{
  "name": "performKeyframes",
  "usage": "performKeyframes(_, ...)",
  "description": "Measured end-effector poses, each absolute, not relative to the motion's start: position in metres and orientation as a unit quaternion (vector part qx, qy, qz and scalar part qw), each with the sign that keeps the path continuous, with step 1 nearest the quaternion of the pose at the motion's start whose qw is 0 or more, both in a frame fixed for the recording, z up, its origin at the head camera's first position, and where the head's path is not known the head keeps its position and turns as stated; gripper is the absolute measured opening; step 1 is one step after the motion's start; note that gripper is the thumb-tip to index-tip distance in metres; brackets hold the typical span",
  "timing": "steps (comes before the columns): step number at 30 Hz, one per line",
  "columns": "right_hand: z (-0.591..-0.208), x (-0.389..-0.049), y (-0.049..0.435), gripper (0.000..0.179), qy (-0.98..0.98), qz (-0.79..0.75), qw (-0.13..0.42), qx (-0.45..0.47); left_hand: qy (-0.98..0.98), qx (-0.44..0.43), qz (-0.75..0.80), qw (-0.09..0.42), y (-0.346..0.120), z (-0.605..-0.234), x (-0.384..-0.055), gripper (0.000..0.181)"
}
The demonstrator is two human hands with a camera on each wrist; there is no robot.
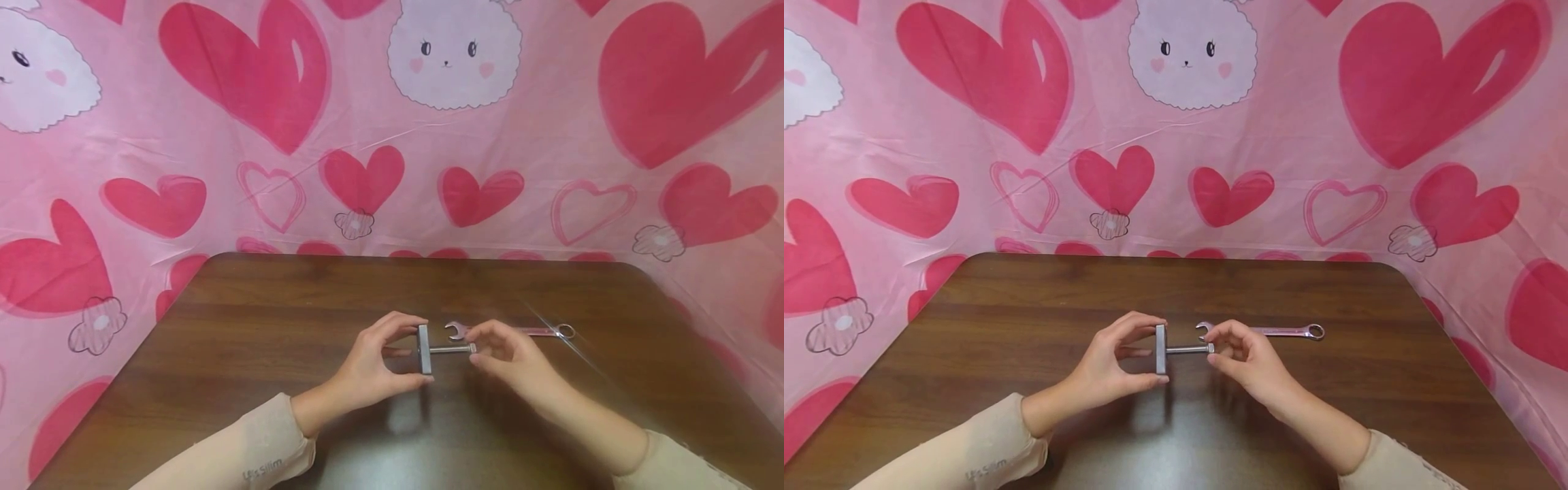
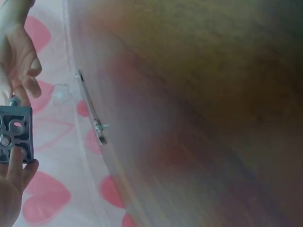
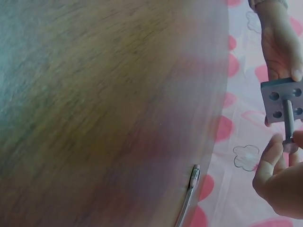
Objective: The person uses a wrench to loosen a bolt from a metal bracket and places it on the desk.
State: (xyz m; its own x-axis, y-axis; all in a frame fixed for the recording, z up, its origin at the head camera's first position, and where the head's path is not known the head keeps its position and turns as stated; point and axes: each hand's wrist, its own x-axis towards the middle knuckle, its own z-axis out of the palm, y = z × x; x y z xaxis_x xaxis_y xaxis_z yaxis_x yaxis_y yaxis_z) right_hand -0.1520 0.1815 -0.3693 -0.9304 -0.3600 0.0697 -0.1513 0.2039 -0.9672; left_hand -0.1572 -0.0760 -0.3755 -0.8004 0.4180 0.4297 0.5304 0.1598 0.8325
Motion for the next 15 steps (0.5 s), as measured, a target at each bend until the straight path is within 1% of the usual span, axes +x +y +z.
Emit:
performKeyframes(3, -0.3692, -0.1544, 0.1839, 0.033, 0.765, -0.612, 0.121, -0.161, -0.763, -0.312, -0.564, 0.050, -0.0758, -0.3759, -0.1566, 0.068)
performKeyframes(7, -0.3691, -0.1575, 0.1858, 0.030, 0.761, -0.612, 0.145, -0.157, -0.766, -0.315, -0.558, 0.051, -0.0751, -0.3759, -0.1560, 0.069)
performKeyframes(12, -0.3689, -0.1578, 0.1855, 0.030, 0.763, -0.612, 0.143, -0.150, -0.765, -0.319, -0.556, 0.052, -0.0752, -0.3754, -0.1558, 0.068)
performKeyframes(15, -0.3700, -0.1558, 0.1851, 0.030, 0.764, -0.614, 0.121, -0.159, -0.764, -0.317, -0.560, 0.049, -0.0752, -0.3752, -0.1558, 0.068)
